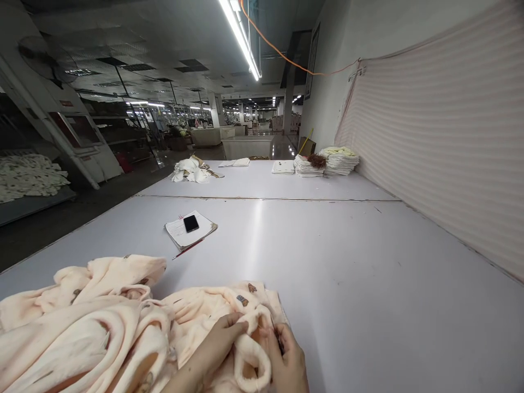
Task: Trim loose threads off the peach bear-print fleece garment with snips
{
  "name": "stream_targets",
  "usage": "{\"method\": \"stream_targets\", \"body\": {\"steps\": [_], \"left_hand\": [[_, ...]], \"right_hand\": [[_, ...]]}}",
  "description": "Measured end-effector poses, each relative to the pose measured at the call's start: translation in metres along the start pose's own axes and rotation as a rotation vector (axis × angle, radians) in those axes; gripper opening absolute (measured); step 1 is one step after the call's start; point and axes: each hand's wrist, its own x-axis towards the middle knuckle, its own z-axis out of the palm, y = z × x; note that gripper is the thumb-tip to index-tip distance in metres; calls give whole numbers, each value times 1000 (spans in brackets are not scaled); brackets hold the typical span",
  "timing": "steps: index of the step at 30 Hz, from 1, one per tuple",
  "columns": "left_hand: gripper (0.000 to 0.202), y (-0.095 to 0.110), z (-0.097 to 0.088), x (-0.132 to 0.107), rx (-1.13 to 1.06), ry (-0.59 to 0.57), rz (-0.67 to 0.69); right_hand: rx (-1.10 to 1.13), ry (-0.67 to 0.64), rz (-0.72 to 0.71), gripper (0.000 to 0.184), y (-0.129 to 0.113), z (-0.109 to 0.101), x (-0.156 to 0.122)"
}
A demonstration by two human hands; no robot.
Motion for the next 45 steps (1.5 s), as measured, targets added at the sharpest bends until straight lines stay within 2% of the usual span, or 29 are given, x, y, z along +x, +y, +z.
{"method": "stream_targets", "body": {"steps": [4,9,13,18,22,27,29,30,31,33,34,35,37,40,45], "left_hand": [[17,6,-4,-9,-233,-83,-66],[21,9,-5,-19,-325,-91,-86],[22,9,-7,-21,-353,-109,-66],[23,6,-11,-21,-364,-90,-73],[25,6,-12,-22,-361,-118,-75],[16,9,-10,-27,-302,-105,-69],[10,7,-10,-28,-100,-109,-14],[6,5,-11,-29,70,-61,68],[4,2,-13,-29,264,33,188],[7,-6,-18,-28,589,301,462],[9,-11,-22,-28,675,409,565],[12,-16,-26,-28,707,471,624],[16,-25,-32,-28,681,477,642],[19,-31,-37,-30,612,432,618],[19,-25,-34,-36,495,361,552]], "right_hand": [[1,-115,-40,23,4,-5,-5],[-37,-223,-96,22,-8,-9,3],[-12,-221,-57,22,-15,-5,5],[-9,-209,-28,26,-10,-4,3],[-11,-228,-60,27,-9,-6,3],[17,-206,-33,23,-7,-4,4],[1,-149,8,26,-4,-5,4],[-11,-116,30,29,-3,-6,4],[-16,-98,43,32,-3,-8,4],[10,-141,32,32,-8,-13,5],[35,-198,6,28,-13,-16,5],[58,-261,-31,24,-19,-18,6],[79,-343,-115,20,-33,-20,5],[62,-349,-218,22,-53,-14,4],[34,-364,-237,18,-64,-2,3]]}}
